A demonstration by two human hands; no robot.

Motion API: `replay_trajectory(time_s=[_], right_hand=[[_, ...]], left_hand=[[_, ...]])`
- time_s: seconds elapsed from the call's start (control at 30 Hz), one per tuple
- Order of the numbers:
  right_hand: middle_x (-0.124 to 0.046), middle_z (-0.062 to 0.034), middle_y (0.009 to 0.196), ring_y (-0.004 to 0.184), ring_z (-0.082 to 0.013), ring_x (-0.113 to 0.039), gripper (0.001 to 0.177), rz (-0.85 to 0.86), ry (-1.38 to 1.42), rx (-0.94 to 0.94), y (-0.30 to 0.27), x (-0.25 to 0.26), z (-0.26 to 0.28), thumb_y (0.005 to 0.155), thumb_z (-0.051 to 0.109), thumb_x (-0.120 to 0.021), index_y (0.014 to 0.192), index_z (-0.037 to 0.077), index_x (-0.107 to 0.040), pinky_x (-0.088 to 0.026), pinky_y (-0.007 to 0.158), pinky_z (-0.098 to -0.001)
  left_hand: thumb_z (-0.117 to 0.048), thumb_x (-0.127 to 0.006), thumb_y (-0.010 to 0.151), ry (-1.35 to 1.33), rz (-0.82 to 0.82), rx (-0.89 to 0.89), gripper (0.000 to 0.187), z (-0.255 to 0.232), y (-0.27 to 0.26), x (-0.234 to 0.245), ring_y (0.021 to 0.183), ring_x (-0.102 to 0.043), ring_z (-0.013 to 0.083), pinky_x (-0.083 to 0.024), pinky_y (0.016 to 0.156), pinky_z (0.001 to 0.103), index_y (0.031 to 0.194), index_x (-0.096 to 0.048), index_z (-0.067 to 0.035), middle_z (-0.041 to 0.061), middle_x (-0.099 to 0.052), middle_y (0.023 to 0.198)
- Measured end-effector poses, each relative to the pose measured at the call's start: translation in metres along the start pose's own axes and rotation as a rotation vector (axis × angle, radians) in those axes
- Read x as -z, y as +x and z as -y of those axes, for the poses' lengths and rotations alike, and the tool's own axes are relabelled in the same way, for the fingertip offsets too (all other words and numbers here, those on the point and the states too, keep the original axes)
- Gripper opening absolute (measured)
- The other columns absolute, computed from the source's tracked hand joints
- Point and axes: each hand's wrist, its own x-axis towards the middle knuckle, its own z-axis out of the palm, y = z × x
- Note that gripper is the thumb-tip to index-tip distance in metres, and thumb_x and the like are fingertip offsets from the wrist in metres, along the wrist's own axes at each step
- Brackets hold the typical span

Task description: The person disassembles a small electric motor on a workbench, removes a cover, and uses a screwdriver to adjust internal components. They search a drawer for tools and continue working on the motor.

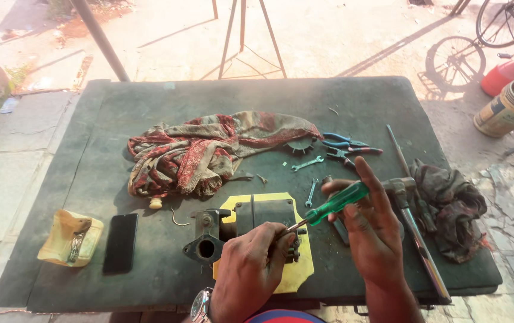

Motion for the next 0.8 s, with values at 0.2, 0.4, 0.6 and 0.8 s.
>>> replay_trajectory(time_s=[0.2,0.4,0.6,0.8], right_hand=[[-0.069,-0.02,0.114,0.11,-0.0222,-0.067,0.067,-0.1,-0.048,0.012,-0.006,0.015,-0.017,0.1,0.013,-0.068,0.16,-0.002,-0.041,-0.053,0.083,-0.0317],[-0.069,-0.0204,0.121,0.099,-0.0185,-0.068,0.062,-0.123,0.05,-0.021,0.003,0.015,-0.014,0.103,0.013,-0.065,0.16,-0.002,-0.043,-0.053,0.076,-0.0305],[-0.067,-0.017,0.141,0.077,-0.0159,-0.07,0.047,-0.11,0.27,-0.15,0.016,0.033,-0.015,0.106,0.013,-0.058,0.15,-0.001,-0.049,-0.054,0.06,-0.0258],[-0.071,-0.0199,0.122,0.071,-0.01,-0.064,0.038,-0.161,0.366,-0.133,0.02,0.05,-0.03,0.107,0.012,-0.064,0.143,0.001,-0.062,-0.048,0.059,-0.0228]], left_hand=[[-0.014,-0.075,0.092,0.17,0.014,-0.137,0.023,0.0,-0.002,-0.001,0.062,-0.065,0.0308,-0.048,0.051,0.042,0.11,-0.071,-0.001,0.012,-0.065,0.074],[-0.012,-0.069,0.091,0.315,0.075,-0.173,0.03,-0.013,0.003,0.007,0.065,-0.066,0.0294,-0.05,0.053,0.042,0.118,-0.068,0.001,0.012,-0.064,0.077],[-0.007,-0.064,0.087,0.51,0.196,-0.148,0.035,-0.027,0.017,0.006,0.067,-0.07,0.0276,-0.053,0.051,0.039,0.119,-0.066,0.006,0.015,-0.067,0.079],[-0.006,-0.065,0.086,0.609,0.199,-0.225,0.039,-0.036,0.027,0.006,0.067,-0.071,0.0266,-0.054,0.05,0.036,0.121,-0.064,0.01,0.017,-0.068,0.082]])
